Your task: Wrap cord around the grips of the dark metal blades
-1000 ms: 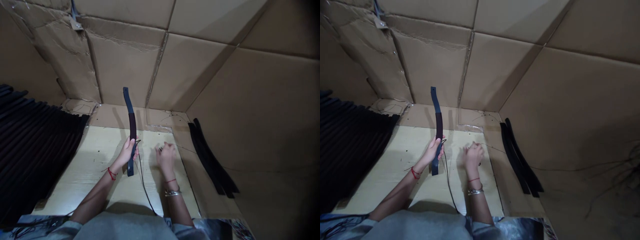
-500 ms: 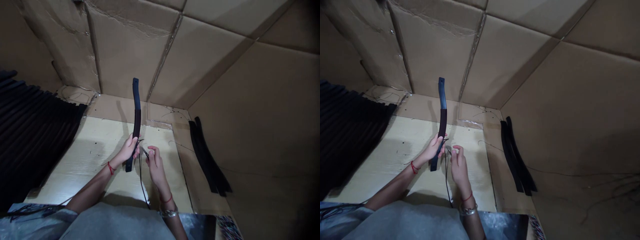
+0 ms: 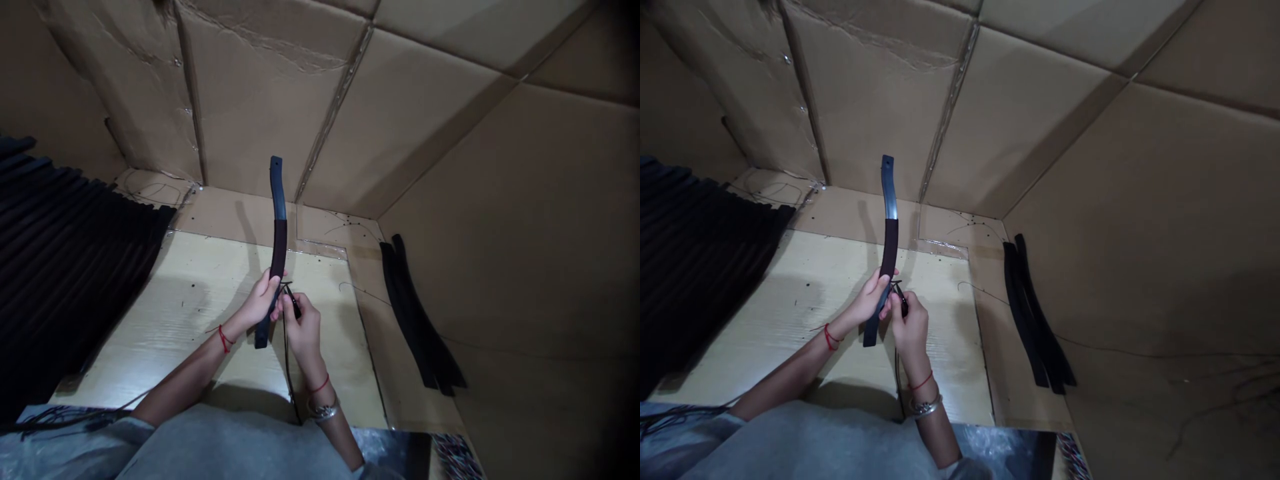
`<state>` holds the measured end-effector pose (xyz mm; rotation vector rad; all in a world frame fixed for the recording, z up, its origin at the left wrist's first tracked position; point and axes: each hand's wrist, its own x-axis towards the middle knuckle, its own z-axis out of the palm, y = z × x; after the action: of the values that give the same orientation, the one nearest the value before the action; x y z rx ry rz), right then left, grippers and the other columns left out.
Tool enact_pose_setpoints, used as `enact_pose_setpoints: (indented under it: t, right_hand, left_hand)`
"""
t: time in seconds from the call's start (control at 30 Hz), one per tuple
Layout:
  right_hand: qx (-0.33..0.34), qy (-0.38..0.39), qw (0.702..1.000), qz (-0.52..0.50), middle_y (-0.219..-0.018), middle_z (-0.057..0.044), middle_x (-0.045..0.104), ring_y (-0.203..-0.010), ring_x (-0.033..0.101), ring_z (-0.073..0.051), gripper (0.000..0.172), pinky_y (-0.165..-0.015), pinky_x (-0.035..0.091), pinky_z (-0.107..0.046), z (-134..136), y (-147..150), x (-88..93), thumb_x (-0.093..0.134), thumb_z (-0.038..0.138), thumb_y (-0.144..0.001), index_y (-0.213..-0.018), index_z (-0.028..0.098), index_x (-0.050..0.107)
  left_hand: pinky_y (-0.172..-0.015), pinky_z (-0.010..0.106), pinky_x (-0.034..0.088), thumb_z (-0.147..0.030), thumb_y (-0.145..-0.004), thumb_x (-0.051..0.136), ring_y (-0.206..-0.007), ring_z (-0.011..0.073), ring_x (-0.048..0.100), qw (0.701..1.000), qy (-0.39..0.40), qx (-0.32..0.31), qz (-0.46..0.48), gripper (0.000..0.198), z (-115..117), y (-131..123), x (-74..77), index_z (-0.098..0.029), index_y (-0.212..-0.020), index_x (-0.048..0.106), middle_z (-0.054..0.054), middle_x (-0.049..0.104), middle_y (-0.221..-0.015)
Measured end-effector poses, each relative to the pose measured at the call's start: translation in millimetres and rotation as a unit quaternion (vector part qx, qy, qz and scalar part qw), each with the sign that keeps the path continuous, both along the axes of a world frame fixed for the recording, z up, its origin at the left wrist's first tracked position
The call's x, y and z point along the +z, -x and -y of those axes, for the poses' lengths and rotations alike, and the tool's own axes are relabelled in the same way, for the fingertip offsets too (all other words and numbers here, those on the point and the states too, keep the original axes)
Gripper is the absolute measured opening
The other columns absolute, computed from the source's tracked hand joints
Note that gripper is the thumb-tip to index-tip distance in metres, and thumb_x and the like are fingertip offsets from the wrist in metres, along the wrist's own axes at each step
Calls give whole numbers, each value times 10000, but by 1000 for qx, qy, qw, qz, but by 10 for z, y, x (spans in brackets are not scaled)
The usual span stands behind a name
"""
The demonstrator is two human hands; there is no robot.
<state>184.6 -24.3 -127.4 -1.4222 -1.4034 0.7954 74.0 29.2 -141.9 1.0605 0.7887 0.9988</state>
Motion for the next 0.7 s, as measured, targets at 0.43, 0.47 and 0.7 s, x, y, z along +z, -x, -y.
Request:
enact_pose_setpoints:
  t: [0.43,0.47,0.7]
  right_hand:
    - [-3,10,997,-81,-529,32,557,-498,571,-147,312,-548,448,-267,-16,68,-59,505,408,-942,-691,222,496]
    - [-4,10,996,-85,-526,33,556,-495,569,-147,316,-546,446,-267,-15,67,-62,505,410,-942,-687,222,495]
    - [-6,8,994,-111,-511,35,559,-484,567,-144,342,-540,445,-267,-10,77,-57,520,439,-929,-668,218,506]
  left_hand:
    - [-287,166,335,-678,-839,445,-275,96,442,1000,14,-1,3,631,53,-42,12,-148,-1182,453,-105,458,-393]
    - [-288,165,335,-678,-840,441,-276,96,441,1000,14,-3,5,631,57,-42,17,-148,-1182,450,-104,460,-390]
    - [-294,171,339,-670,-850,425,-273,102,443,1000,14,-11,9,647,77,-47,27,-136,-1214,440,-102,466,-383]
